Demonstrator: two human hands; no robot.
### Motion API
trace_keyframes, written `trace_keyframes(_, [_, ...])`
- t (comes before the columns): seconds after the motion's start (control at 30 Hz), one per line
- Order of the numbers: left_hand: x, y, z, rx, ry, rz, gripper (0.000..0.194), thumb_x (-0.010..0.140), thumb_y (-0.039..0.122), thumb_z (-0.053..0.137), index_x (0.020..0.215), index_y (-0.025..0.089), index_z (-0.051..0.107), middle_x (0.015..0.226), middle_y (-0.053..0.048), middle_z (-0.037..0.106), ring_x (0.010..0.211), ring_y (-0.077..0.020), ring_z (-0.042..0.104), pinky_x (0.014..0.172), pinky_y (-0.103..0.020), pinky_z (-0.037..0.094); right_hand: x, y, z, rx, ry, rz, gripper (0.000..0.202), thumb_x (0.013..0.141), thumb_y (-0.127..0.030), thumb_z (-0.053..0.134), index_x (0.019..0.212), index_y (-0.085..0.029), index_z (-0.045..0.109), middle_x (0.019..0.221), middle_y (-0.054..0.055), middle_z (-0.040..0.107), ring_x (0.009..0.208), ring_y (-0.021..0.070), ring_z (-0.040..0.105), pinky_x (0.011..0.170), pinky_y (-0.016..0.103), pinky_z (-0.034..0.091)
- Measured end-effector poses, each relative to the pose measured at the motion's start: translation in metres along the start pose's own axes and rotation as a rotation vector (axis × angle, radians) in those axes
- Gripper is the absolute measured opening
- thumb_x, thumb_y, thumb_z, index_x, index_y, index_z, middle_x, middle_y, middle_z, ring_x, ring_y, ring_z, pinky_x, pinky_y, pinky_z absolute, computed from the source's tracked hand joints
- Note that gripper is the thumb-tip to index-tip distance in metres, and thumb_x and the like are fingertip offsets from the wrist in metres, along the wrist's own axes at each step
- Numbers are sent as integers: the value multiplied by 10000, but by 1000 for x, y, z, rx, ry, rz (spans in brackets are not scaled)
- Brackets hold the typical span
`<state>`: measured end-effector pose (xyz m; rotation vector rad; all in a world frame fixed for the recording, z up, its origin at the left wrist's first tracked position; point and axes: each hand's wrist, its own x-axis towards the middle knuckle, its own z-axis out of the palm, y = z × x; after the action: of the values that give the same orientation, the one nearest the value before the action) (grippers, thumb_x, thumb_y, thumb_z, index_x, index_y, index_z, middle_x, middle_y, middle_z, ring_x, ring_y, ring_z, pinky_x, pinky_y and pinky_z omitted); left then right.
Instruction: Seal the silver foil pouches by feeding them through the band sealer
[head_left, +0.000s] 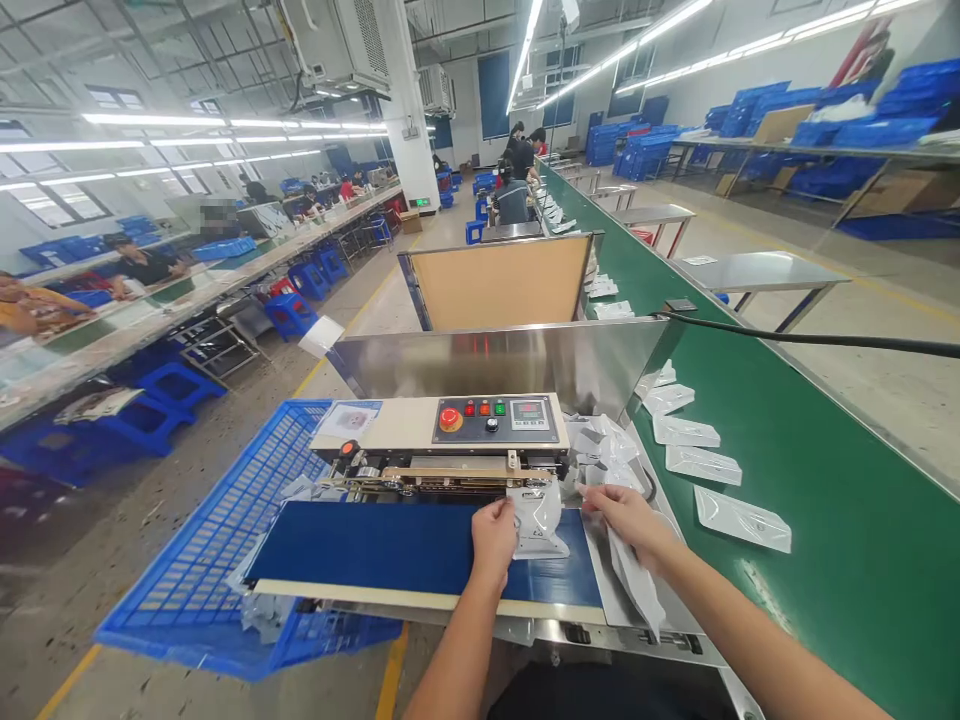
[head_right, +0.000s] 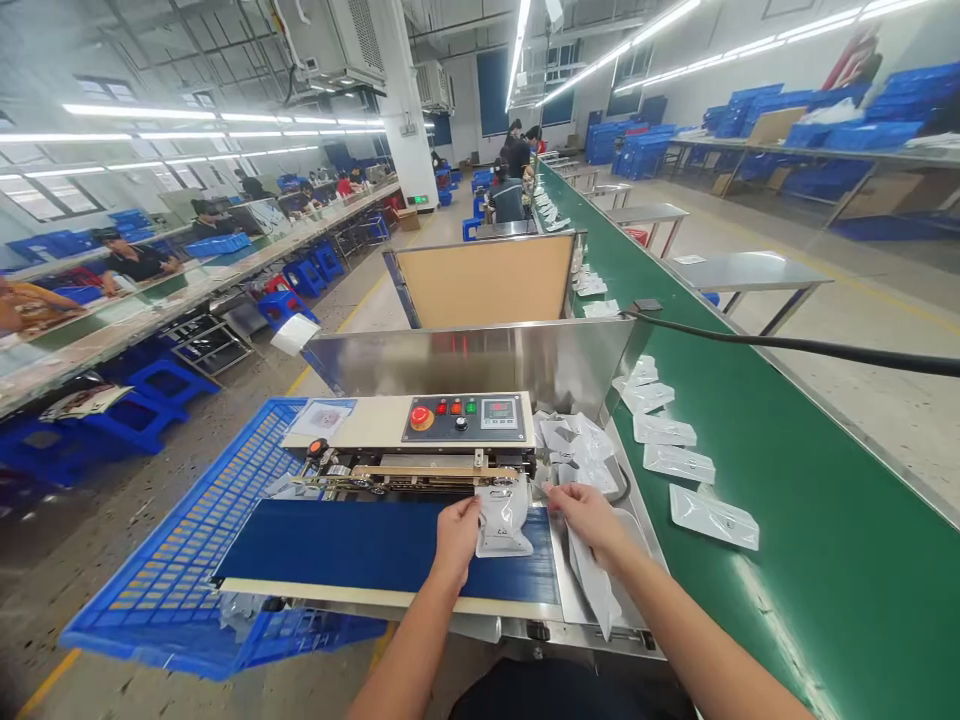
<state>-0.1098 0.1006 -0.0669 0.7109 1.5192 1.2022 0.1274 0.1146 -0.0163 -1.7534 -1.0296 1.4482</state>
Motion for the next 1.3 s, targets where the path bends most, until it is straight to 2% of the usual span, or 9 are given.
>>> trace_keyframes(0.13, [-14,5,-38,61,344,173,575,835,695,748,990,149,841,914,-149,821,894,-312,777,766,-357,597,-20,-5,-6,123,90,-91,498,723,-692,818,869,-217,784,871,49,779,655,164,584,617,282,441])
trace_keyframes(0.2, [-34,7,-38,127,369,291,553,903,679,702,1052,163,835,973,-164,831,920,-315,790,822,-385,621,-32,-12,0,182,147,-143,516,696,-694,850,884,-217,792,810,33,753,663,167,578,635,284,460])
trace_keyframes(0.33, [-82,12,1,253,-208,499,414,929,544,759,1133,195,848,1080,-147,842,961,-291,787,869,-374,634,-53,-30,26,281,153,-191,562,674,-741,876,825,-211,765,732,25,705,680,182,594,642,290,493])
trace_keyframes(0.47, [-100,21,38,290,-342,491,423,1041,536,610,1164,205,843,1009,-112,830,877,-259,731,848,-334,579,-57,-29,32,502,131,-209,590,741,-782,825,937,-227,788,959,80,788,871,233,701,756,318,581])
trace_keyframes(0.57, [-92,20,43,192,-308,340,628,1071,666,474,922,160,814,783,-79,733,721,-217,611,691,-289,489,-53,-6,17,515,156,-211,658,720,-773,848,1127,-257,812,1160,108,803,1046,282,732,878,378,613])
trace_keyframes(0.77, [-71,1,52,140,-295,231,685,947,788,592,666,167,669,627,-16,546,633,-158,429,597,-269,363,-45,44,-8,297,50,-164,572,658,-751,890,793,-202,803,761,65,753,749,253,696,685,353,585])
trace_keyframes(1.0, [-27,-13,77,21,-135,-70,571,688,716,850,629,165,710,523,10,545,575,-186,545,583,-287,438,-20,41,-4,364,174,6,395,688,-550,890,665,-198,711,559,-17,565,513,139,522,519,287,483])
trace_keyframes(1.17, [-12,-10,52,-24,-72,-63,658,664,779,840,692,126,762,556,-30,624,573,-198,600,584,-296,456,1,33,9,367,-50,24,410,692,-566,901,747,-190,747,737,68,740,650,180,674,648,313,587])
trace_keyframes(1.3, [-12,-6,9,-35,85,-1,671,675,743,875,897,111,834,796,-119,785,750,-259,725,676,-323,540,36,31,-19,-34,206,-89,373,789,-575,815,829,-207,769,743,70,759,656,209,683,615,307,507])
